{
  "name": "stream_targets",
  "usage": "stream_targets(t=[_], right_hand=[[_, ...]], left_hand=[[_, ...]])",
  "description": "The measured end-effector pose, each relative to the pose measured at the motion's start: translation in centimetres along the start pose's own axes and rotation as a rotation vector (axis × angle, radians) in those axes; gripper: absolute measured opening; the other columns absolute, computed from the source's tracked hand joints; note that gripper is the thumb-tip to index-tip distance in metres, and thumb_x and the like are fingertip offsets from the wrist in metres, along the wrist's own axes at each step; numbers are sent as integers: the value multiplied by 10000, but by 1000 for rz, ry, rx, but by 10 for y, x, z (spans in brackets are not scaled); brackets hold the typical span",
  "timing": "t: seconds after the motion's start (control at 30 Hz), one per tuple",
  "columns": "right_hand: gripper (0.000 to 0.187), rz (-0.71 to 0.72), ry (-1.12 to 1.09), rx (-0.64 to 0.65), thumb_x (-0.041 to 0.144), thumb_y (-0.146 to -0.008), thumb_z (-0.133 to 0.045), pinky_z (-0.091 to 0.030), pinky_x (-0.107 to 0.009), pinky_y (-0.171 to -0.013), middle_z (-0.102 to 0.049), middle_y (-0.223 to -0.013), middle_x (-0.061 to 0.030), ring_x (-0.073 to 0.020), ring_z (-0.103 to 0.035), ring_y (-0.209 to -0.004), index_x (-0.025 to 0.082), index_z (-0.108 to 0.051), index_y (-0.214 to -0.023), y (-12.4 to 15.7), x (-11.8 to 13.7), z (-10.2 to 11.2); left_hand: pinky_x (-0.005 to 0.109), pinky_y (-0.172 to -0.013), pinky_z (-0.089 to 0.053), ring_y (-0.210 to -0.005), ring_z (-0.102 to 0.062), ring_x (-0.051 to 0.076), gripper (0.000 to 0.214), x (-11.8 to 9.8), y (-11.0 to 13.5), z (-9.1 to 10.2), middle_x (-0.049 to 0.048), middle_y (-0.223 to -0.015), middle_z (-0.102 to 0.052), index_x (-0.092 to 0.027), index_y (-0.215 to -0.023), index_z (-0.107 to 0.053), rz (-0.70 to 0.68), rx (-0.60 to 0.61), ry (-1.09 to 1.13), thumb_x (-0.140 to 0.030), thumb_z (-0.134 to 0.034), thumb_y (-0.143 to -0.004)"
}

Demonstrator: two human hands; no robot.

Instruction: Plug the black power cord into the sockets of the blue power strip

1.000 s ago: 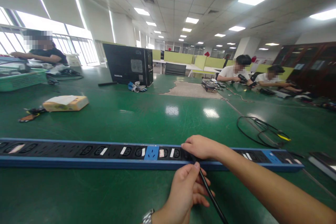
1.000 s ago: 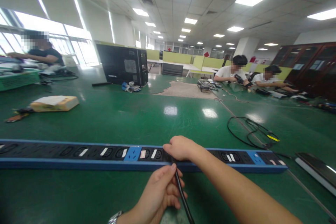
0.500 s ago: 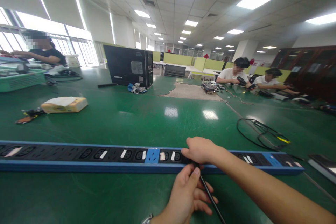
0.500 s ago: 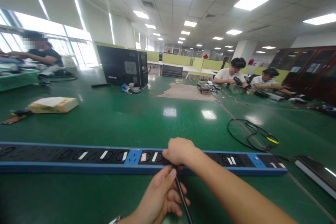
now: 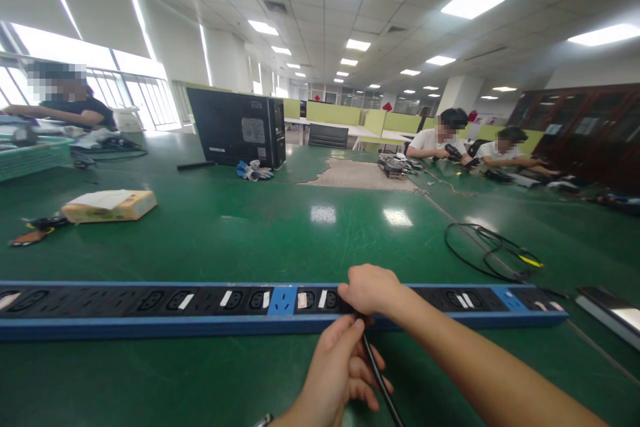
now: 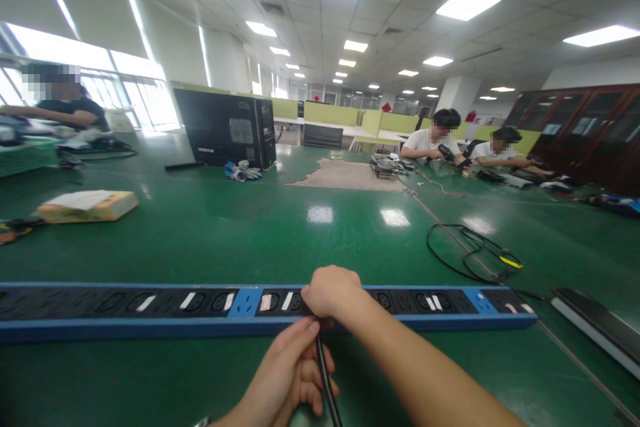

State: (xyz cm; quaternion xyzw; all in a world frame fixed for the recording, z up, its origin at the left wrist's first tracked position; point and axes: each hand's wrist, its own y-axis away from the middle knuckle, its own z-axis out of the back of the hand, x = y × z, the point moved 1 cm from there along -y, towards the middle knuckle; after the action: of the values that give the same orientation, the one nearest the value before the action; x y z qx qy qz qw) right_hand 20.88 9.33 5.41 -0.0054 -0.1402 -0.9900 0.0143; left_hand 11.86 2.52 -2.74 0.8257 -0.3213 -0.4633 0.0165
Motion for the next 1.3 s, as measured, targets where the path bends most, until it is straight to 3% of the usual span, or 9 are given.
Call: stream_targets(t=[0.17,0.43,0.7,0.9,1.0,1.1,1.2,1.3], right_hand=[[473,16,-3,-28,433,-854,-341,-486,-366,-779,-703,-1026,-159,-253,-662,-957,169,-699,-1017,-1,-3,-5],[469,131,19,-94,419,-781,-409,-465,-440,-810,-683,-1087,-160,-307,-625,-1017,189,-678,-1088,-14,-9,-10],[407,211,-64,-53,428,-797,-417,-463,-371,-748,-690,-1079,-108,-267,-641,-944,251,-715,-1011,-29,-18,-19],[515,186,-245,-254,566,-888,-309,-417,-323,-786,-685,-988,-93,-217,-600,-945,234,-694,-974,-20,-23,-33],[501,162,-426,-473,483,-948,-252,-385,-275,-764,-675,-852,-47,-163,-577,-849,228,-673,-859,-12,-35,-49],[415,117,-397,-649,390,-960,-294,-348,-276,-765,-664,-843,-29,-158,-546,-841,229,-661,-849,-3,-49,-66],[371,97,-295,-715,346,-953,-334,-322,-296,-787,-670,-850,-34,-166,-542,-853,224,-672,-859,5,-57,-77],[357,86,-229,-687,318,-946,-349,-308,-307,-810,-680,-850,-37,-169,-556,-867,222,-680,-851,7,-56,-79]], left_hand=[[188,-383,-458,-501,-663,179,331,-4,2,-5,25,-611,-642,-162,-1059,-432,5,-28,-24,-453,-455,-902],[191,-389,-443,-491,-650,174,313,-5,-2,-6,27,-611,-635,-156,-1029,-458,-22,-56,1,-432,-484,-885],[194,-397,-417,-466,-628,158,265,-13,-1,-13,22,-604,-624,-145,-1034,-464,25,-99,19,-377,-432,-909],[202,-407,-410,-461,-619,158,270,-11,-6,-9,21,-613,-629,-161,-970,-478,7,-119,23,-403,-513,-855],[204,-409,-418,-463,-622,160,295,-10,-8,-6,23,-613,-634,-164,-959,-493,13,-115,15,-430,-537,-841],[204,-415,-429,-470,-626,155,360,-11,-8,-6,23,-621,-635,-154,-996,-528,22,-98,-4,-474,-552,-833],[202,-420,-434,-470,-623,146,412,-13,-9,-6,18,-626,-630,-151,-968,-550,32,-103,-24,-534,-565,-818],[198,-424,-427,-469,-620,138,428,-16,-9,-7,12,-632,-628,-152,-958,-559,36,-107,-12,-548,-592,-798]])
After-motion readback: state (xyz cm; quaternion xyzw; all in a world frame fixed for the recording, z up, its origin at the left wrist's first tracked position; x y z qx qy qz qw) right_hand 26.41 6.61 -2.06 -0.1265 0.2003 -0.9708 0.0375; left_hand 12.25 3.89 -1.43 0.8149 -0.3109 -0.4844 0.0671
